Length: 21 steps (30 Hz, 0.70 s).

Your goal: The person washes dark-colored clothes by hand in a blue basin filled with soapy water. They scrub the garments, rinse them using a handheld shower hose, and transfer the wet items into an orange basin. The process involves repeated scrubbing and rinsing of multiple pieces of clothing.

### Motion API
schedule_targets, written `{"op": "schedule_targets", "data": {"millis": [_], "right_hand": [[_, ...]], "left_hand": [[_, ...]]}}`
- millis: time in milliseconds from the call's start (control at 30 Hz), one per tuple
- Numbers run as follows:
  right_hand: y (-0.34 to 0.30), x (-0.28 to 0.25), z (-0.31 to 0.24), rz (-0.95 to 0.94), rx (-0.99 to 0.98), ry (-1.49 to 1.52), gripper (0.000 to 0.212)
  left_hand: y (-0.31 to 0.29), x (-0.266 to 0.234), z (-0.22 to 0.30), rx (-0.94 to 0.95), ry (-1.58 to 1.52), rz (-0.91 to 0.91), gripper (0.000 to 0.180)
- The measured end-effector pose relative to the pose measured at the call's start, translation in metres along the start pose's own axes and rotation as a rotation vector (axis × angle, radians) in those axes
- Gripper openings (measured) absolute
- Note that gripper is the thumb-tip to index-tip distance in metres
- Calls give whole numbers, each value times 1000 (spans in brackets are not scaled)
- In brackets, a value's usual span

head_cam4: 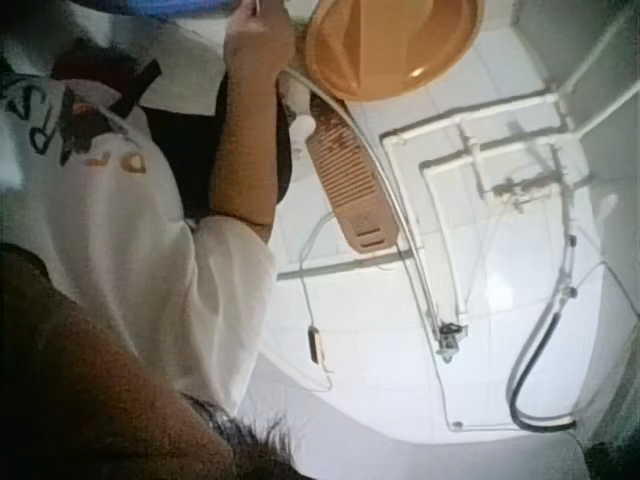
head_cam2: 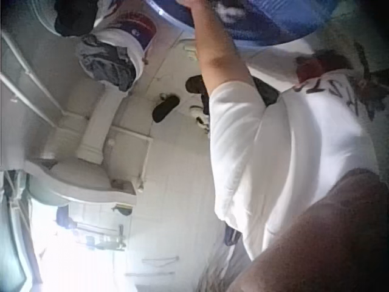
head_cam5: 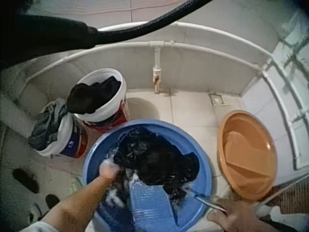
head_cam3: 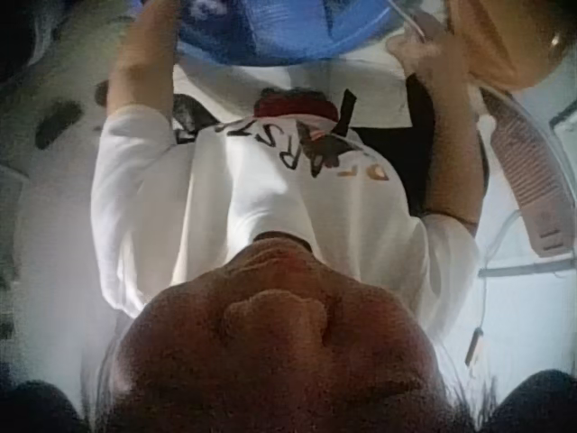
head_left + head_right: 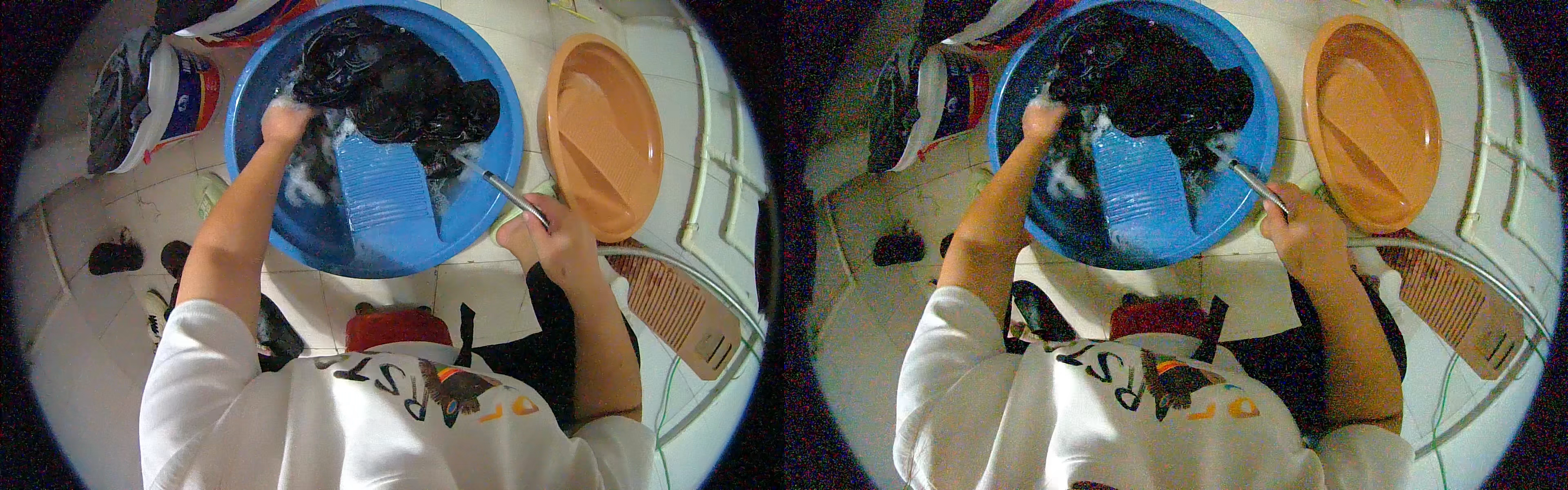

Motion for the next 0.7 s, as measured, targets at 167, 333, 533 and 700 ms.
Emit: {"op": "schedule_targets", "data": {"millis": [167,333,533,700], "right_hand": [[-4,-3,9,63,-81,102,25],[-2,4,11,-27,15,59,26],[-2,8,14,6,12,68,24],[-2,8,10,13,-68,23,23]], "left_hand": [[-81,7,3,155,106,29,55],[-72,50,-12,505,253,336,54],[-55,98,-23,205,857,-327,53],[-27,37,26,406,729,121,45]]}}
Point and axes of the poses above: each hand's wrist, its own y-axis towards the middle knuckle, its own x-axis out of the palm, z = x × y, the point moved 3 cm from there along y, towards the middle knuckle
